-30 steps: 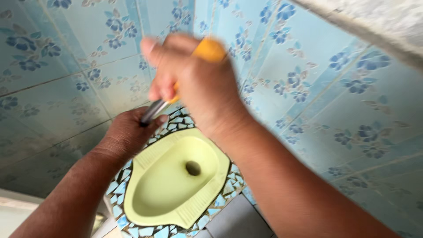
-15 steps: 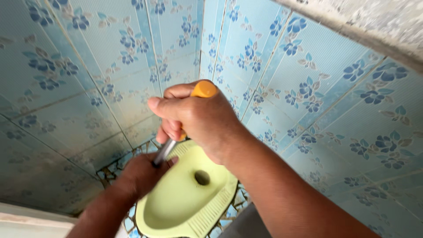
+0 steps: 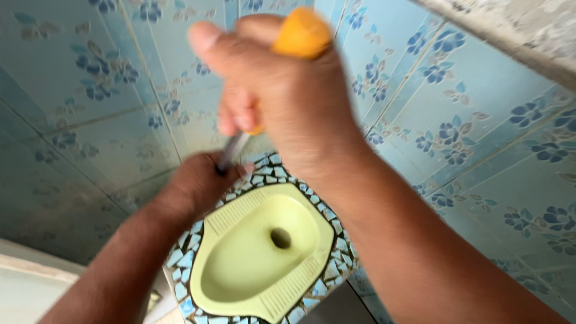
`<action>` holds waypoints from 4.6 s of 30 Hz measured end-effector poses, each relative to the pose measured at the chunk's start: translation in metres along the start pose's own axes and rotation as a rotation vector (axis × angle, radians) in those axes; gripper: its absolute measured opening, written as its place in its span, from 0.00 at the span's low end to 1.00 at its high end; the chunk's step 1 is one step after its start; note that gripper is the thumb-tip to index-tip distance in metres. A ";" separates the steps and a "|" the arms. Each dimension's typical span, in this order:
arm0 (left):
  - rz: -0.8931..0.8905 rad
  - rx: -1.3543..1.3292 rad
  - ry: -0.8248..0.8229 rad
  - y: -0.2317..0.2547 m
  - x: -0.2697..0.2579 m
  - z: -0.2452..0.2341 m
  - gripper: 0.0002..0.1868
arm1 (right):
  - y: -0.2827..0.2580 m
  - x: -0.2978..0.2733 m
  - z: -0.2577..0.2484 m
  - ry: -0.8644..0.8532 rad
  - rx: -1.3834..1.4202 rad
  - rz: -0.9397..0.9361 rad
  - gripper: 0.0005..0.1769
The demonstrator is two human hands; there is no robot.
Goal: The person scrubs a squat toilet using a cleaning brush.
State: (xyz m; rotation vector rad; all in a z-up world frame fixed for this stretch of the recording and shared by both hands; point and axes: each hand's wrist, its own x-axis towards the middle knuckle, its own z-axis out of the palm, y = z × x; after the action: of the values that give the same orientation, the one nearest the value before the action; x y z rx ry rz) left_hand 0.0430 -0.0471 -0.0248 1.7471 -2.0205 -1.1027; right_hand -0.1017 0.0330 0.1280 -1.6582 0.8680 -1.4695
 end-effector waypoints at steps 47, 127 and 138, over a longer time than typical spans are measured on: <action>0.043 -0.184 0.036 -0.067 0.029 0.012 0.27 | 0.050 0.008 0.038 0.024 -0.088 0.141 0.24; 0.560 0.072 0.106 0.038 0.014 0.064 0.16 | 0.044 -0.049 -0.011 0.121 -0.281 0.123 0.20; 0.455 -0.190 -0.031 0.016 0.000 0.040 0.13 | 0.043 -0.048 0.054 0.023 -0.311 0.159 0.25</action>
State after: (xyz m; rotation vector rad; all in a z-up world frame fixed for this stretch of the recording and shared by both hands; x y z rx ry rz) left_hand 0.0063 -0.0326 -0.0412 1.1082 -2.1048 -1.1237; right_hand -0.0538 0.0582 0.0640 -1.7485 1.2624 -1.2962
